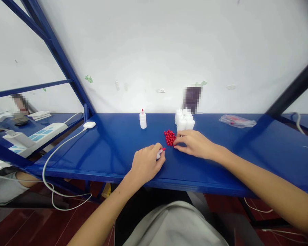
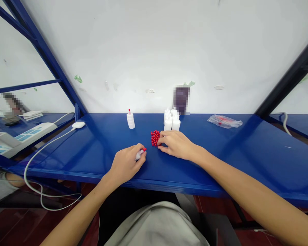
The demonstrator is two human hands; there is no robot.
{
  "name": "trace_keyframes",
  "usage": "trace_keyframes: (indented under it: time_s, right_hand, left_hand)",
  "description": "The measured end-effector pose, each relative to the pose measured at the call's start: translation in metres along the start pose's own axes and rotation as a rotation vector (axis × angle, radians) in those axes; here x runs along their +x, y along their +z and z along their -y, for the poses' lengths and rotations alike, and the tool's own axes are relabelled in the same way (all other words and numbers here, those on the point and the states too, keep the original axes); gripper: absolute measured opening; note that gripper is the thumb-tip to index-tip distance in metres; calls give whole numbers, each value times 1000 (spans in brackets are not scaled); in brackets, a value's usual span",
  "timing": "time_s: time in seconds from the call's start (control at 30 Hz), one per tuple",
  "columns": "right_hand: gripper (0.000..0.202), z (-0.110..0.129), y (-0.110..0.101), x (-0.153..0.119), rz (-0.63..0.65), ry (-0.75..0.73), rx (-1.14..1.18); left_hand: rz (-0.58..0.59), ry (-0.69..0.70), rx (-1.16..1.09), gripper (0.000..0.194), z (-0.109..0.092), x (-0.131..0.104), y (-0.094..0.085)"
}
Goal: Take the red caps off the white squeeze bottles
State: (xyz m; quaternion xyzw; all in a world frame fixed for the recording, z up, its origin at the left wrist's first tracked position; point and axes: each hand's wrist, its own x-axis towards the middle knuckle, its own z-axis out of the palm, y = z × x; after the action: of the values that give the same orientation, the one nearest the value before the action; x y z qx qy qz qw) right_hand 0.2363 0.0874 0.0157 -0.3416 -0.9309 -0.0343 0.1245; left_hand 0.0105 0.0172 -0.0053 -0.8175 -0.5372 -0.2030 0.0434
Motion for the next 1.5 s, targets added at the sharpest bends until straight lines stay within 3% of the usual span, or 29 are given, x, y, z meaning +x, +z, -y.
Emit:
trace_keyframes:
  time_s: [0.27,0.47,0.6,0.8,1.03,1.17,1.33,1.5]
  right_hand:
    - [18,2,0,2,-63,8,8]
    - [21,27,3,2,-87,-130,241]
    - [21,44,10,6,-61,-185,156]
    - [15,59,10,9,2,-60,-63]
    - [25,68,2,8,105,123,15]
    - [21,59,0,5,74,170,29]
    - [14,54,4,3,21,7,129]
    - [17,61,9,6,21,-52,-17]
  left_hand:
    - [5,4,23,15,0,0,1]
    - [29,67,66,15,1,1,1]
    - [32,91,103,17,1,2,3]
    - [54,121,101,15,1,1,5]
    - [32,169,127,6,-5,0,1]
    - [-18,142,206,16,-7,-1,1]
    - [1,68,159,13,-4,-1,6]
    - [57,61,140,15,-2,0,5]
